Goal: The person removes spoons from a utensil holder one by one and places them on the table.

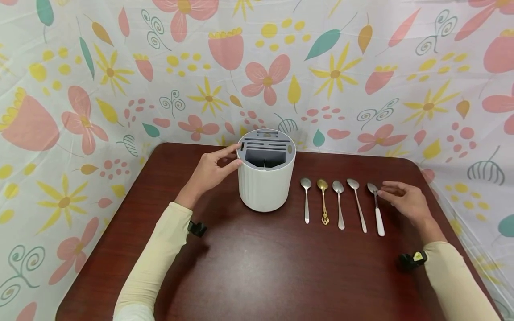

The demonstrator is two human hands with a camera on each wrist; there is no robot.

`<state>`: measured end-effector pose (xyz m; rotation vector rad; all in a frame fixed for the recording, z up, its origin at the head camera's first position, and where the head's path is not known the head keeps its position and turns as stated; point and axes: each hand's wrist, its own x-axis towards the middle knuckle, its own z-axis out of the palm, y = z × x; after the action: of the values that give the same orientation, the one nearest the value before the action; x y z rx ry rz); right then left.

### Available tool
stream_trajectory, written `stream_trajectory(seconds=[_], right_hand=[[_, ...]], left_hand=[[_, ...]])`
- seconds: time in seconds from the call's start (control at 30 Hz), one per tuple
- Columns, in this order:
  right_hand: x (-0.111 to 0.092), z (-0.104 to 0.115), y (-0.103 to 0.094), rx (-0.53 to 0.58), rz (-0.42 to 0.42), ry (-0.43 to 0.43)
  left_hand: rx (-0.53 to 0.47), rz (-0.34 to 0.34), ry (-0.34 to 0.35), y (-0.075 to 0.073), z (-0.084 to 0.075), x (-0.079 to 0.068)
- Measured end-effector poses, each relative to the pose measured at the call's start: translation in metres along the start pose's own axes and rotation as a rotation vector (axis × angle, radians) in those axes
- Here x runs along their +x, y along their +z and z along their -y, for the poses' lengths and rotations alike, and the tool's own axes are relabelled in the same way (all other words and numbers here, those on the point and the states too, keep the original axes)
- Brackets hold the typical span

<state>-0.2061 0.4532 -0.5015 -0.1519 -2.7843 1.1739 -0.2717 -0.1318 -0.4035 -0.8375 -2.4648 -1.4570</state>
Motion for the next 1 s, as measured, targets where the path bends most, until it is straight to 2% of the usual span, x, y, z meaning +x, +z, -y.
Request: stream_trajectory(seconds=[0.2, 0.37, 0.53, 0.7, 0.87, 1.0], right_hand=[[-0.005, 0.031, -0.010, -0.007, -0.048, -0.093], [-0.009, 0.065, -0.017, 0.015, -0.064, -0.161], [-0.014, 0.101, -0.018, 0.014, -0.102, -0.214], [-0.028, 0.140, -0.013, -0.086, -0.162, -0.281], [-0.035, 0.162, -0.004, -0.160, -0.175, -0.351], [-0.041, 0.172, 0.003, -0.154, -0.131, -0.371]], left_hand=[[0.030, 0.004, 0.003, -0.004, 0.000, 0.000], [0.058, 0.015, -0.007, -0.007, 0.001, -0.001], [0.042, 0.032, -0.002, -0.009, 0.000, 0.000], [0.041, 0.037, 0.019, -0.010, -0.001, 0.001], [0.101, 0.011, 0.003, -0.017, 0.001, -0.005], [0.238, 0.009, -0.007, -0.023, 0.005, -0.015]])
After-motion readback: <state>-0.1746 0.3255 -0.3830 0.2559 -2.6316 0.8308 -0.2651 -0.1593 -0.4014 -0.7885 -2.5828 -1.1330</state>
